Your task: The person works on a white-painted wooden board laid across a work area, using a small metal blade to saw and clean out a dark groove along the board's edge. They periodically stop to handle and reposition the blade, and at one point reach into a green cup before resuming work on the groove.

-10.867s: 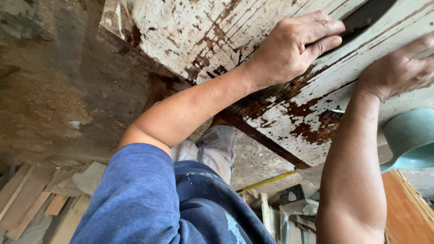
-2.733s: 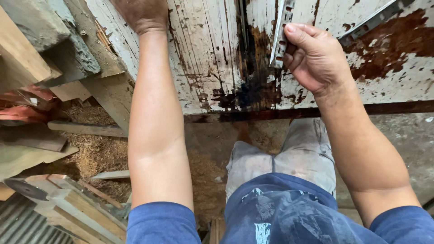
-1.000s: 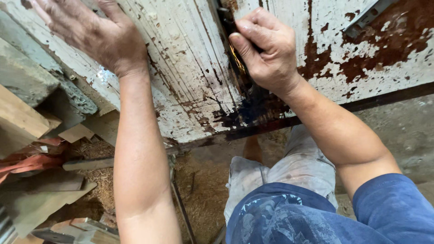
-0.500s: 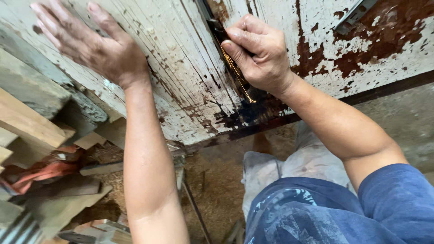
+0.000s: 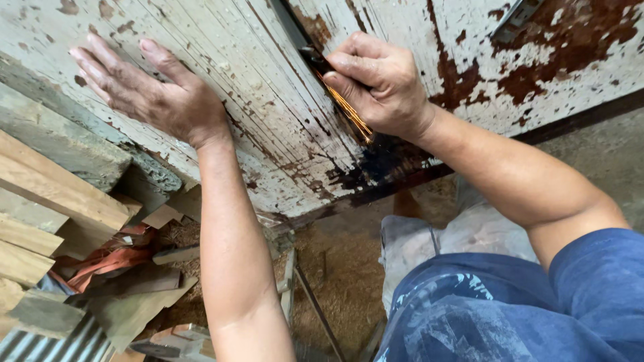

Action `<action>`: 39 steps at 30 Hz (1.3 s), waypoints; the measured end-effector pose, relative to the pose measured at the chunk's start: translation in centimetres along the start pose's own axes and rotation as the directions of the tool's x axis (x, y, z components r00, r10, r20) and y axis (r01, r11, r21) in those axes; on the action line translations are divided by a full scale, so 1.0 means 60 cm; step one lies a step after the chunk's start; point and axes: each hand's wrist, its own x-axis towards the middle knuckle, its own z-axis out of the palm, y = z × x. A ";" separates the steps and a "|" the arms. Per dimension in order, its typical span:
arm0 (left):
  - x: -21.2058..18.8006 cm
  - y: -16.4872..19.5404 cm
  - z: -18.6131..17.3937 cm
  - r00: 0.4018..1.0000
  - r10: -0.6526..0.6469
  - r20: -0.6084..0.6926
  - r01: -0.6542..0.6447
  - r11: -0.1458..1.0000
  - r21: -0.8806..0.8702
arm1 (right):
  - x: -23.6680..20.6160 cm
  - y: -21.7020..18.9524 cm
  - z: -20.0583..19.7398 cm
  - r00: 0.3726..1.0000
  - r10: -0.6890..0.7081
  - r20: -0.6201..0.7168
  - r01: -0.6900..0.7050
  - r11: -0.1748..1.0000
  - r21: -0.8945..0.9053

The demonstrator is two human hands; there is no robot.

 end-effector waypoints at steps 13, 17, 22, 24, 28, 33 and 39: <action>0.003 0.004 -0.006 1.000 -0.018 0.021 0.017 1.000 0.006 | -0.002 0.001 0.001 1.000 0.018 -0.006 -0.018 1.000 -0.023; 0.001 -0.004 0.001 1.000 -0.020 0.014 0.020 1.000 0.003 | -0.002 0.002 0.001 1.000 0.002 -0.008 -0.002 1.000 -0.025; -0.002 -0.012 0.007 0.999 -0.025 0.021 0.025 0.999 0.033 | -0.002 0.003 0.001 1.000 0.001 0.001 -0.001 1.000 -0.020; -0.001 -0.012 0.008 0.999 -0.026 0.020 0.025 0.999 0.033 | -0.003 0.003 0.001 1.000 0.011 -0.004 -0.012 1.000 -0.012; 0.001 -0.008 0.007 1.000 -0.026 0.013 0.026 0.999 0.024 | -0.002 0.003 0.001 1.000 0.020 -0.005 -0.020 1.000 -0.018; -0.002 -0.004 0.001 0.999 -0.028 0.019 0.028 1.000 -0.005 | -0.001 0.001 0.002 1.000 0.026 -0.014 -0.026 1.000 0.014; 0.000 -0.001 0.000 0.999 -0.027 0.017 0.027 1.000 0.003 | -0.002 -0.001 0.001 0.998 0.056 -0.010 -0.056 0.998 0.033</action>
